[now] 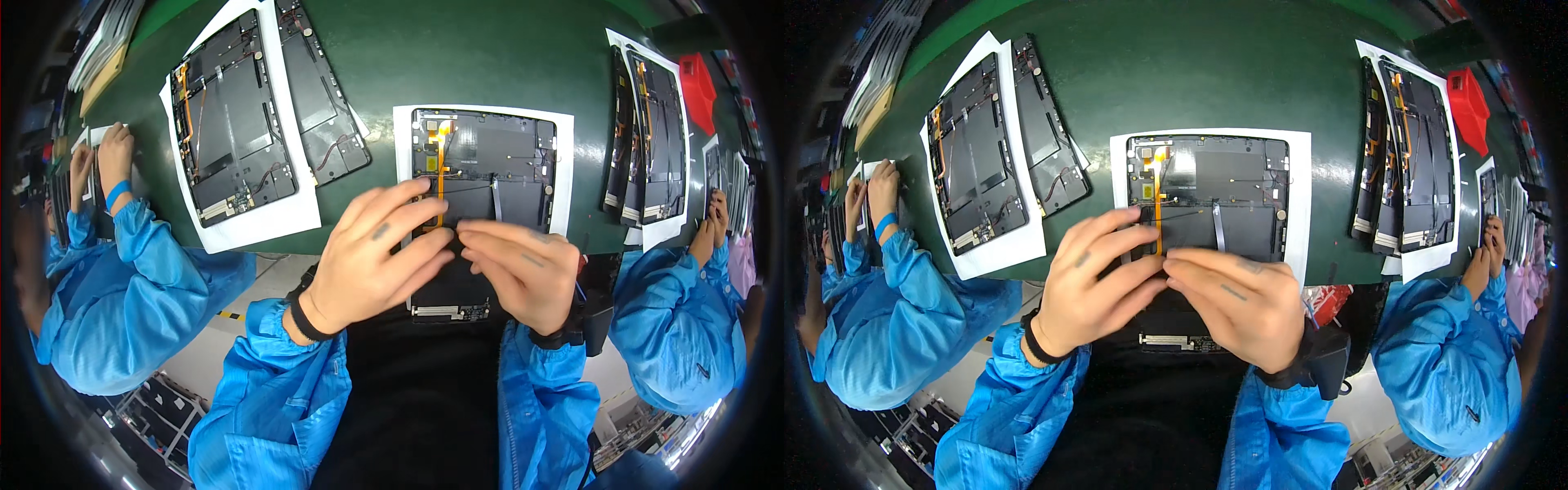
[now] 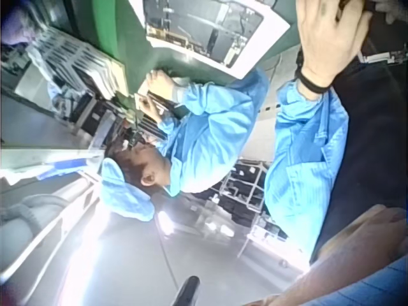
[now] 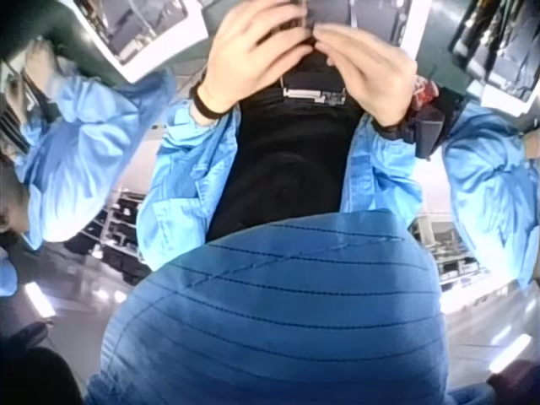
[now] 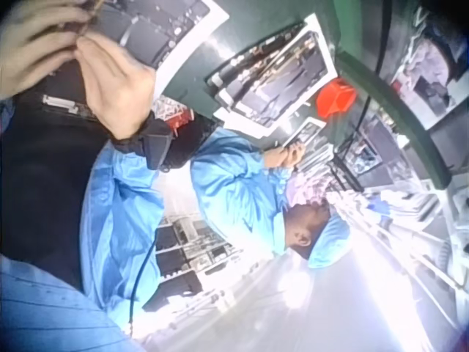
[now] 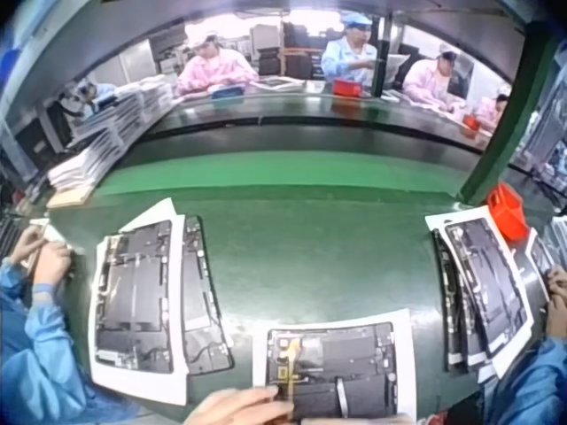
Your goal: Manually assemble and connect internal components of a tablet device on a factory production line.
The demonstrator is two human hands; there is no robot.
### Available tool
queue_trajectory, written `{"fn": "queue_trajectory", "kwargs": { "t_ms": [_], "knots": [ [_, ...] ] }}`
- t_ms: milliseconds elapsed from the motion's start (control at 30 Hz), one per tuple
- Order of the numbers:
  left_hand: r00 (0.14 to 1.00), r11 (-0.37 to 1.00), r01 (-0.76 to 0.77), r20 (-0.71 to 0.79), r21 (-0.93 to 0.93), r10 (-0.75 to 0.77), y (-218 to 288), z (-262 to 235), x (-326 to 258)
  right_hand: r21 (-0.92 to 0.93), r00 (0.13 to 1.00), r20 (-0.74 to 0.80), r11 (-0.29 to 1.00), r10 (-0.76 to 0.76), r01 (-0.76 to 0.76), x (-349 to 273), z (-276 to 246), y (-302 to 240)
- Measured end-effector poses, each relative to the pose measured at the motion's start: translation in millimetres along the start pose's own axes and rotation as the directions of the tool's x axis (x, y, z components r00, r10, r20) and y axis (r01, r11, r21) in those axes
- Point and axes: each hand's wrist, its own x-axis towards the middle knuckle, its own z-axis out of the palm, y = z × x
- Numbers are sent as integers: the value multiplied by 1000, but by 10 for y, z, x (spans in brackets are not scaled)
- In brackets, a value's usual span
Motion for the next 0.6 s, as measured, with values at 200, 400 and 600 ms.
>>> {"fn": "queue_trajectory", "kwargs": {
  "t_ms": [200,400,600],
  "knots": [
    [996,1000,25,90,-14,-24,-75,112,-117,-195,989,-147,981,-15,-14,214,-43,124],
    [995,999,31,97,-18,-29,-101,137,-130,-192,987,-150,981,-55,25,336,2,344],
    [995,999,24,93,-23,-22,-118,154,-136,-298,985,-155,954,-77,28,328,-38,414]
  ]
}}
